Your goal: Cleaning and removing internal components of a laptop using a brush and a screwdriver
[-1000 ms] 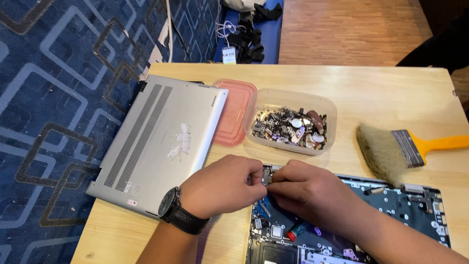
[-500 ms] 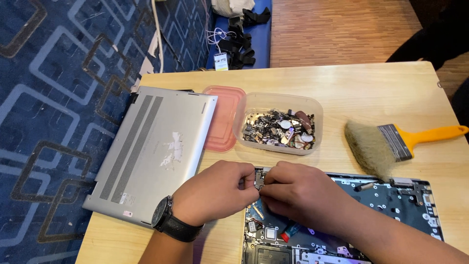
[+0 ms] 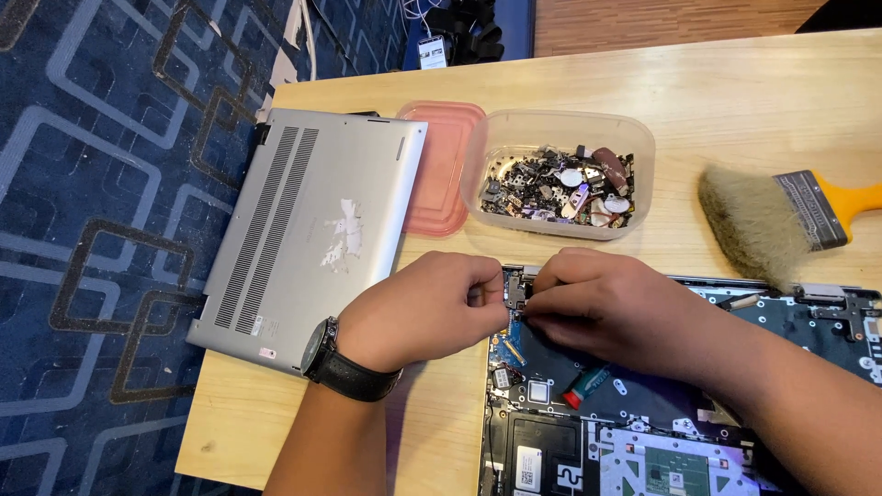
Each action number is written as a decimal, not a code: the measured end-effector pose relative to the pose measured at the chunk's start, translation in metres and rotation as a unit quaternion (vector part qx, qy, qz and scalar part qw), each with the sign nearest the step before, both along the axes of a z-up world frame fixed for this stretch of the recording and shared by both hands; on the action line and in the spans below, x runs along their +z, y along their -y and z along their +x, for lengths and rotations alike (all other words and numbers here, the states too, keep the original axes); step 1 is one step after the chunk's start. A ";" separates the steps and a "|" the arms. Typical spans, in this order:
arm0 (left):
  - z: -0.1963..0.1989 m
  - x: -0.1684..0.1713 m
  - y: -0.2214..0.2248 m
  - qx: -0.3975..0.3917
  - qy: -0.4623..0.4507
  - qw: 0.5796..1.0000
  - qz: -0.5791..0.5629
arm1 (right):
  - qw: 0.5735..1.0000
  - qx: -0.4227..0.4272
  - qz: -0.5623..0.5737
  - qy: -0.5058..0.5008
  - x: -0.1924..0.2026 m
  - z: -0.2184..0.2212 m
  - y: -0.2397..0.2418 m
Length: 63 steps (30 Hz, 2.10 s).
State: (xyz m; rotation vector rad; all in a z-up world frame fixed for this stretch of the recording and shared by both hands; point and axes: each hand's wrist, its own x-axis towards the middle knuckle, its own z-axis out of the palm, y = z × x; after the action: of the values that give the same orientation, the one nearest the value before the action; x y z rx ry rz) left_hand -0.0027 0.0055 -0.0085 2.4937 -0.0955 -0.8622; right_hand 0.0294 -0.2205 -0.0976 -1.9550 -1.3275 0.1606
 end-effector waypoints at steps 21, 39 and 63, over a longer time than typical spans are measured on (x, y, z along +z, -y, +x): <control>0.000 0.001 -0.002 0.010 -0.008 1.000 0.006 | 0.999 0.016 0.017 0.049 0.014 -0.006 -0.002; 0.000 0.001 -0.002 0.011 -0.009 1.000 0.007 | 0.995 0.019 0.007 0.095 0.023 -0.008 -0.004; 0.000 -0.012 -0.004 -0.008 0.022 1.000 -0.005 | 0.994 -0.093 -0.016 0.049 0.020 -0.025 -0.018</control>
State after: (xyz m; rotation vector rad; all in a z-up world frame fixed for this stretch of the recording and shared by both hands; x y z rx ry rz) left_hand -0.0028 0.0091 -0.0202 2.5069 -0.1343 -0.8103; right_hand 0.0047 -0.2028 -0.0776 -2.1246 -1.2031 -0.0049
